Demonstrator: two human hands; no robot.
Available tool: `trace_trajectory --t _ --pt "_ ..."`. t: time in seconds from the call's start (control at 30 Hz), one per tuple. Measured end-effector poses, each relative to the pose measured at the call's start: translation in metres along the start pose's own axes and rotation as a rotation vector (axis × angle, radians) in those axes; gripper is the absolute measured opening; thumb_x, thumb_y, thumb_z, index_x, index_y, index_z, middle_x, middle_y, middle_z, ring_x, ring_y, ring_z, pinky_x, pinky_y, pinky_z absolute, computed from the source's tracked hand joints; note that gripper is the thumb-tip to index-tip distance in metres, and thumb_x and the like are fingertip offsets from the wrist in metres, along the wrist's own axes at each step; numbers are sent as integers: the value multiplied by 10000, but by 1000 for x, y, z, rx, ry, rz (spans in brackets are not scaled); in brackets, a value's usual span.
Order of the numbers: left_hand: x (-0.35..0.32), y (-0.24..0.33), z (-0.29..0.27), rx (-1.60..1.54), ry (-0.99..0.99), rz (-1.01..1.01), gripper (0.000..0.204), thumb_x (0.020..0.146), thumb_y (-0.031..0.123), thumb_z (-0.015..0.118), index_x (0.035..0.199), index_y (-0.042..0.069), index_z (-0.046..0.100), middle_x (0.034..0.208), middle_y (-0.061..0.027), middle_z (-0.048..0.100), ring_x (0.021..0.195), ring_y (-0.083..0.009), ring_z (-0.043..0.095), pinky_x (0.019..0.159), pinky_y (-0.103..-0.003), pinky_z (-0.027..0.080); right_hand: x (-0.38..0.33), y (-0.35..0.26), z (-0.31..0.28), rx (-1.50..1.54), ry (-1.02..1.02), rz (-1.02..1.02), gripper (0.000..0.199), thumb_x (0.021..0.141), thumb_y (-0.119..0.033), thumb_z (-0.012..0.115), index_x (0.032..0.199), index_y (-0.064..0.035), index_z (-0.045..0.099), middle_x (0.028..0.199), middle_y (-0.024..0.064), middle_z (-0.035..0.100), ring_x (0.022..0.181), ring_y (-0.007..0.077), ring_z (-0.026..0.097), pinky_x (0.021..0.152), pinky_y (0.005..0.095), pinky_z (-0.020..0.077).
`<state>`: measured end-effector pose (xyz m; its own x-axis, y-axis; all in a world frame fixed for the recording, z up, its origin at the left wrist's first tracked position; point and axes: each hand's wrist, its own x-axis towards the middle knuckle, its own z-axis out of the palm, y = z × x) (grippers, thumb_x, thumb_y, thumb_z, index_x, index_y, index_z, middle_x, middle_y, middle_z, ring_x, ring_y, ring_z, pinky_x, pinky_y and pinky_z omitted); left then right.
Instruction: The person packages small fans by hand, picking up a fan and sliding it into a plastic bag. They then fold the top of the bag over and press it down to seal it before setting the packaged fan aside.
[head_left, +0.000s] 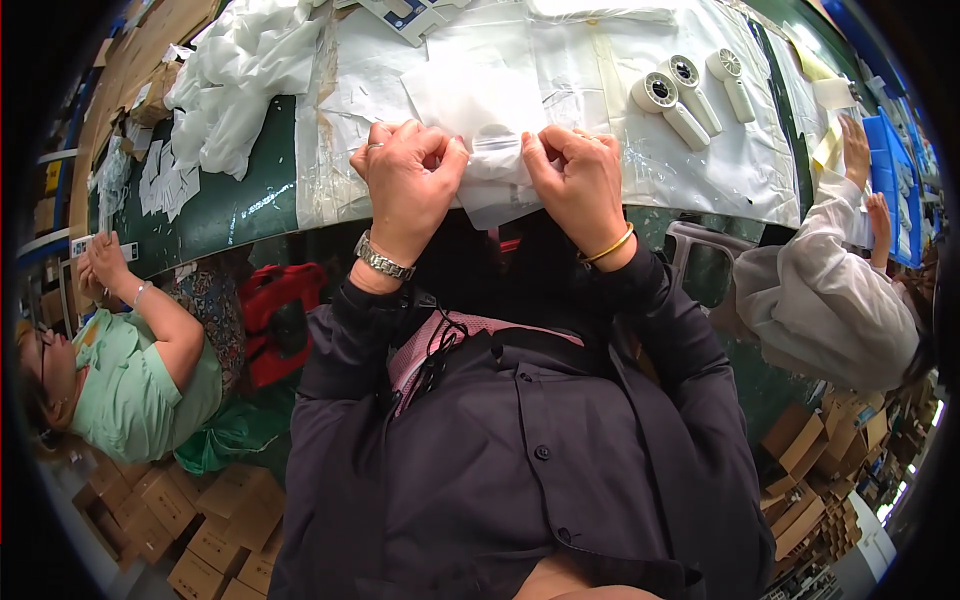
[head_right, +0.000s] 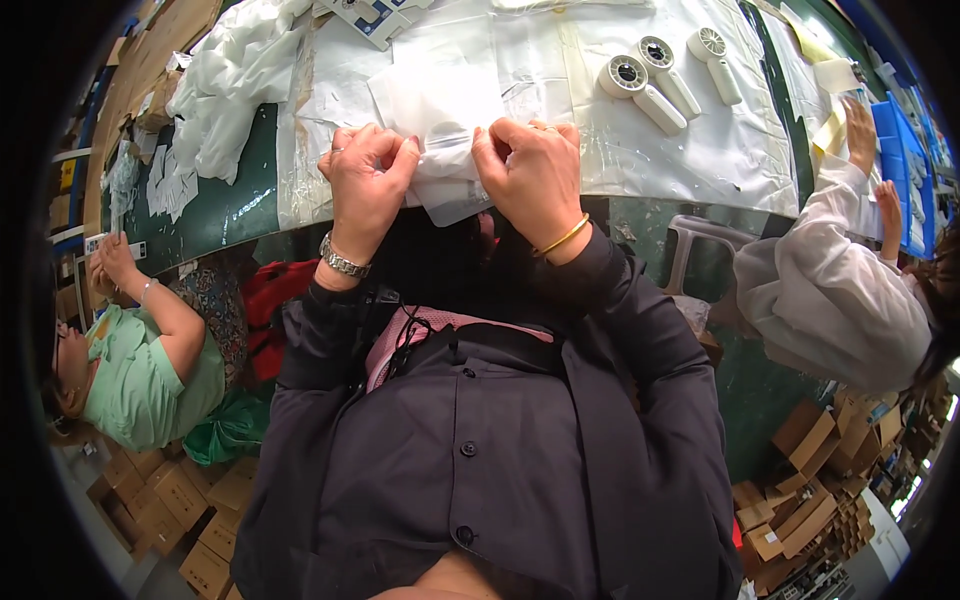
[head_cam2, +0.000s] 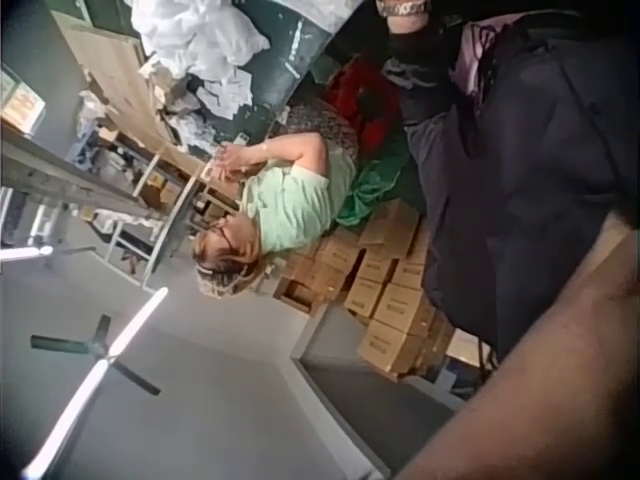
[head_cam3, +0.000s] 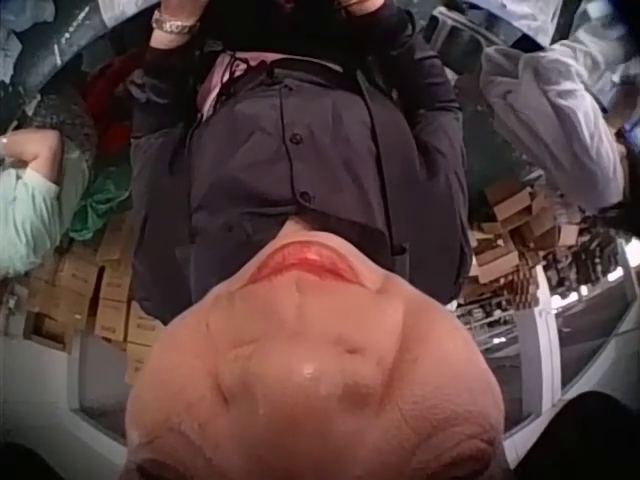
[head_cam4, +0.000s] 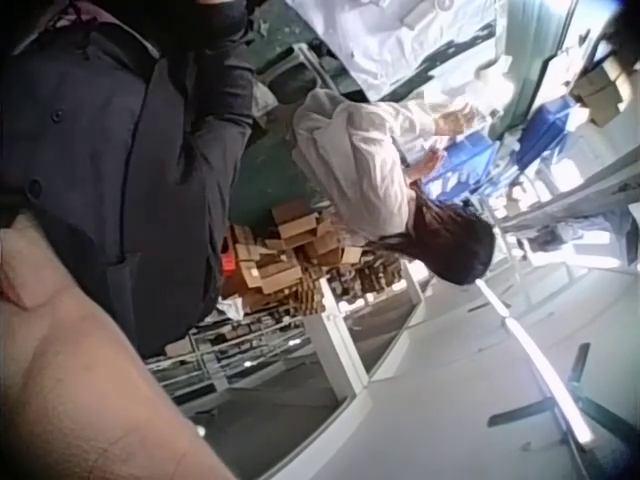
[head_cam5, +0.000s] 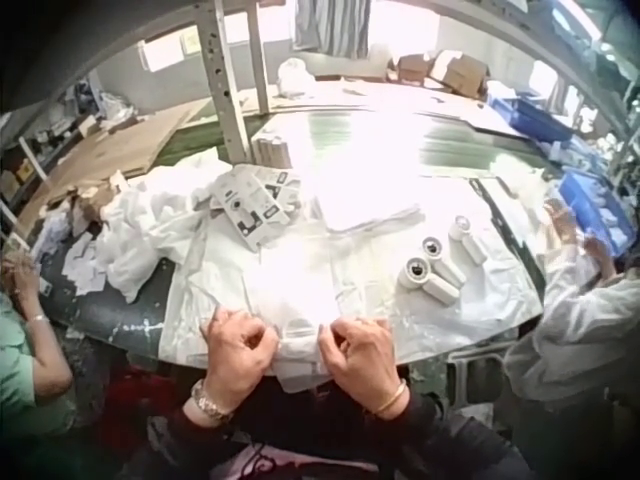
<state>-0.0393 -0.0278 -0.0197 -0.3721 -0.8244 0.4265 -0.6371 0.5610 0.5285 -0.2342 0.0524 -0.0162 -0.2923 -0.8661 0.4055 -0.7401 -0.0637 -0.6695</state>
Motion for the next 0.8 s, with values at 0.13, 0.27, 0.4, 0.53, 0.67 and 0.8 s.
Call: trace_trajectory --t 0.13,0.27,0.4,0.53,0.67,0.8 --pt "1 1 1 3 -5 -15 216 867 282 808 703 173 720 739 58 633 925 -219 584 897 -432 317 -1 2 2 -2 3 9 302 969 -270 762 751 -74 687 603 23 586 575 214 556 766 374 389" --pt "4 -1 -2 68 -56 -15 200 893 330 814 817 156 749 803 46 660 918 -212 586 910 -443 337 -3 8 7 -45 1 -9 229 935 -260 790 789 -106 705 607 1 582 582 210 564 769 374 391" --pt "10 2 -5 -219 103 -200 380 895 475 819 1004 119 744 910 -6 689 966 -246 587 930 -469 364 -5 9 8 -99 11 -70 128 893 -232 814 886 -144 721 617 -22 566 599 201 570 767 371 391" --pt "11 11 -5 205 -28 9 601 862 615 813 1125 87 697 1023 -60 695 1046 -304 588 944 -498 382 -4 9 12 -82 61 -124 171 871 -188 812 1019 -161 729 628 -25 539 622 195 579 763 368 391" --pt "16 16 3 311 -176 18 652 820 654 818 1130 97 683 1052 -78 693 1118 -365 579 947 -507 381 -6 6 9 -79 44 -118 247 864 -158 799 1099 -154 726 639 -23 529 645 193 590 763 368 395" --pt "16 38 2 134 -270 -53 683 812 578 850 1246 104 620 1112 -83 707 1102 -343 620 958 -509 373 -9 13 10 -90 42 -144 275 864 -146 795 1130 -138 726 643 -21 523 647 196 588 765 371 398"
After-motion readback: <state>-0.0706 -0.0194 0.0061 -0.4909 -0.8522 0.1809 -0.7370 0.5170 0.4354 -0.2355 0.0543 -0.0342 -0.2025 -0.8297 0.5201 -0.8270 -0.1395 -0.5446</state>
